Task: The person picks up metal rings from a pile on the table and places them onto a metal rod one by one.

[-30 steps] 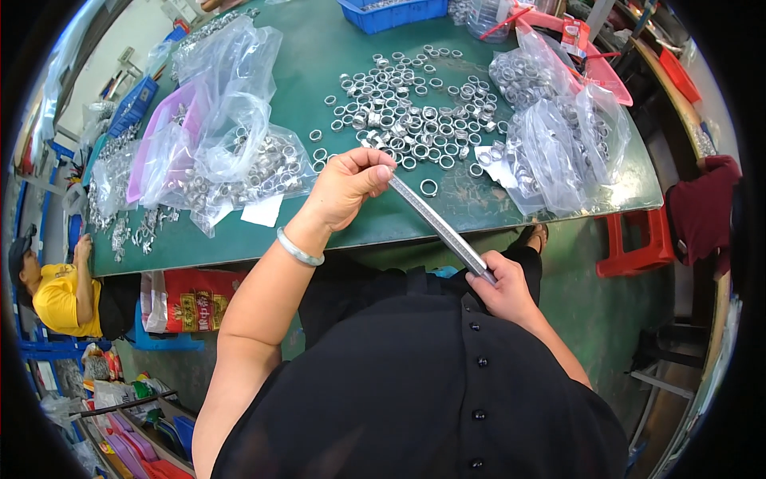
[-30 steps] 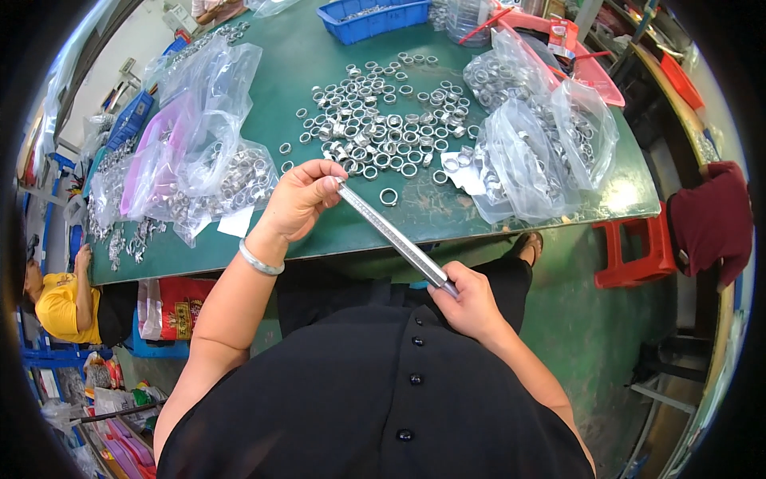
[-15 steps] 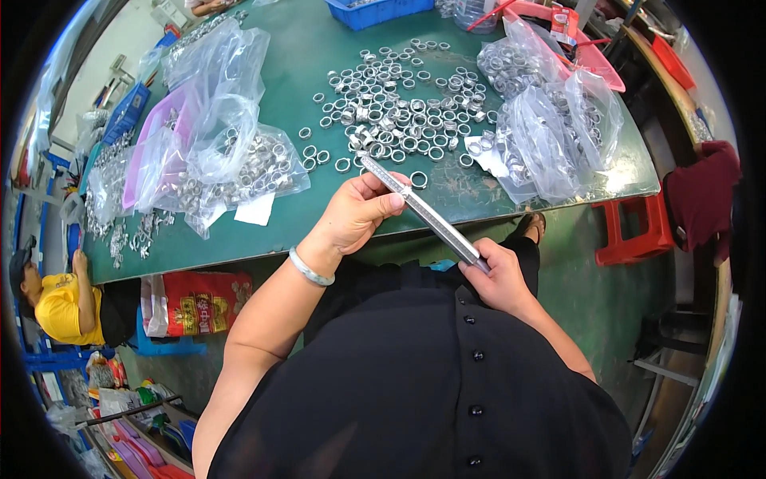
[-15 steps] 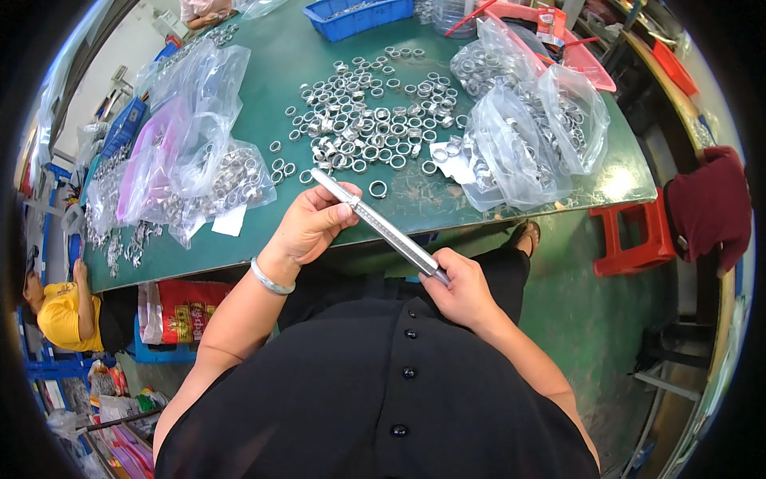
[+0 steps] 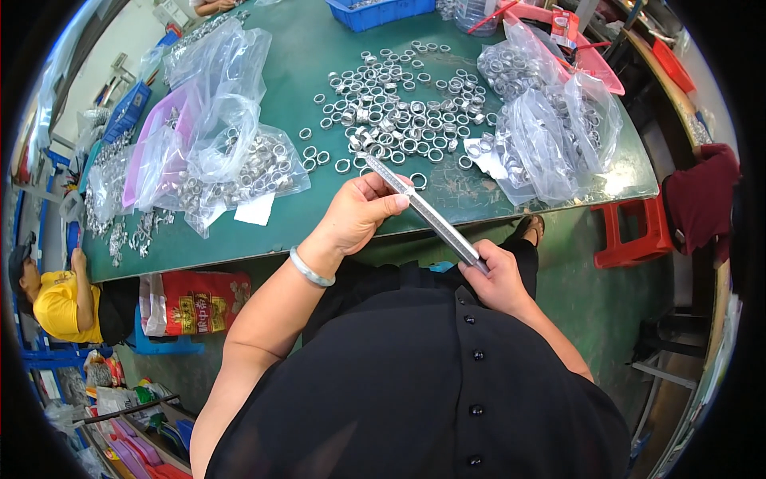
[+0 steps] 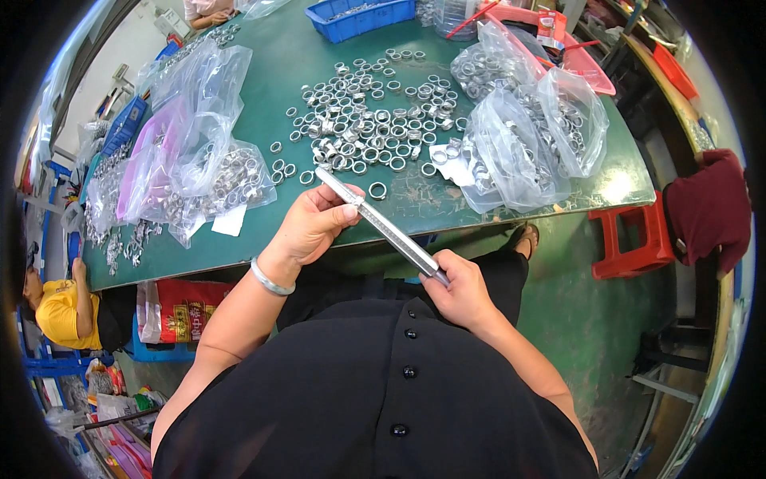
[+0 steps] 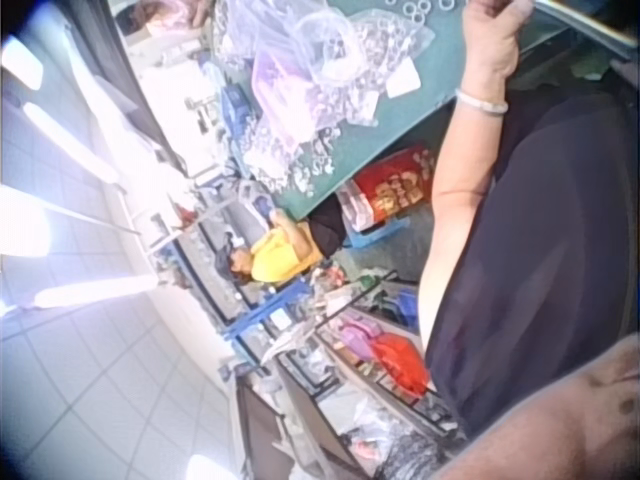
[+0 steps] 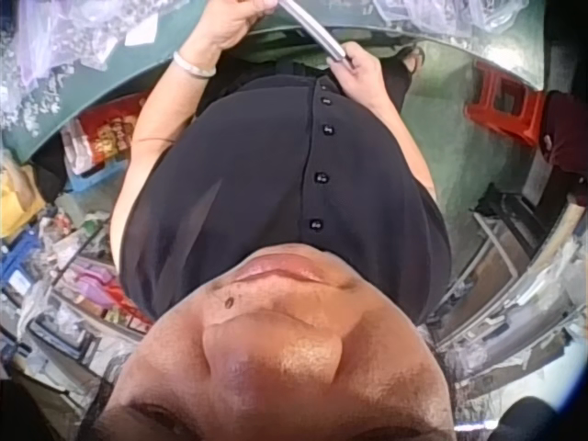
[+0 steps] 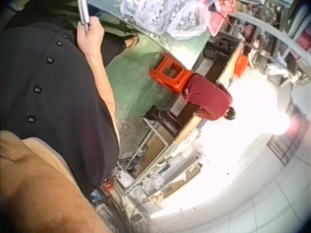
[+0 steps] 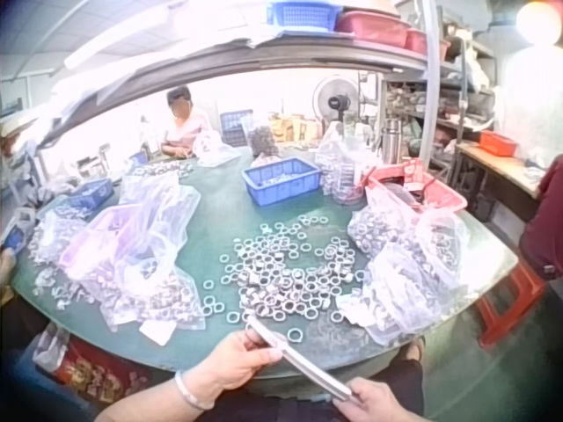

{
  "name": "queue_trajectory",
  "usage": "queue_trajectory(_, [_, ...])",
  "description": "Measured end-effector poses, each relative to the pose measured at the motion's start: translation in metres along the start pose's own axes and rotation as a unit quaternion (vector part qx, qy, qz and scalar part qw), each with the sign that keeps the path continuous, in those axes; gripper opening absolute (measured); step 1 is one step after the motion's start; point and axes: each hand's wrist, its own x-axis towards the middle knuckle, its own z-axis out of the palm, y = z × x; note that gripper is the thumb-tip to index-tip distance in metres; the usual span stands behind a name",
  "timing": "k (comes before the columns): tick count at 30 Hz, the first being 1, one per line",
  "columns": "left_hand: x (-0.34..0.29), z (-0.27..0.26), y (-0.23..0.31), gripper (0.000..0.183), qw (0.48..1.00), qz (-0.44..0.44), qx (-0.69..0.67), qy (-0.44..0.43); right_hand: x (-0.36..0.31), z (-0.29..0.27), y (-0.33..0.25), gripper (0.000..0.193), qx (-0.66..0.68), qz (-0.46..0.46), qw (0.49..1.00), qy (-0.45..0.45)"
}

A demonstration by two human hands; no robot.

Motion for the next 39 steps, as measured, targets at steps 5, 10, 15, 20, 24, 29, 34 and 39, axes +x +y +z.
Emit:
queue_trajectory(5, [-0.002, 0.003, 0.000, 0.028, 1.000, 0.003, -0.005, 0.010, 0.001, 0.000, 0.000, 0.011, 0.002, -0.005, 1.000, -0.001])
queue_trajectory(10, [-0.003, 0.006, 0.001, 0.029, 0.999, 0.017, 0.025, 0.016, 0.000, 0.001, 0.000, 0.011, 0.009, 0.001, 1.000, -0.006])
queue_trajectory(15, [-0.003, 0.007, 0.000, 0.028, 0.999, 0.022, 0.033, 0.019, 0.000, 0.003, 0.004, 0.011, 0.017, 0.002, 1.000, -0.008])
queue_trajectory(20, [-0.003, 0.009, 0.001, 0.028, 0.999, 0.017, 0.036, 0.023, 0.000, 0.003, 0.006, 0.012, 0.017, 0.009, 1.000, -0.014])
queue_trajectory(24, [-0.003, 0.009, -0.001, 0.026, 0.998, 0.022, 0.043, 0.029, 0.001, 0.003, 0.004, 0.013, 0.013, 0.026, 0.999, -0.029])
queue_trajectory(29, [-0.004, 0.009, -0.003, 0.021, 0.996, 0.051, 0.057, 0.045, 0.002, 0.000, -0.002, 0.014, 0.019, 0.049, 0.998, -0.046])
queue_trajectory(34, [0.002, -0.021, 0.015, 0.012, 0.985, 0.132, -0.099, 0.048, -0.005, -0.005, 0.003, 0.014, 0.007, 0.034, 0.999, -0.040])
queue_trajectory(39, [0.011, -0.009, 0.032, 0.016, 0.986, 0.081, -0.057, 0.132, -0.018, -0.006, 0.017, 0.014, 0.022, 0.066, 0.998, -0.009])
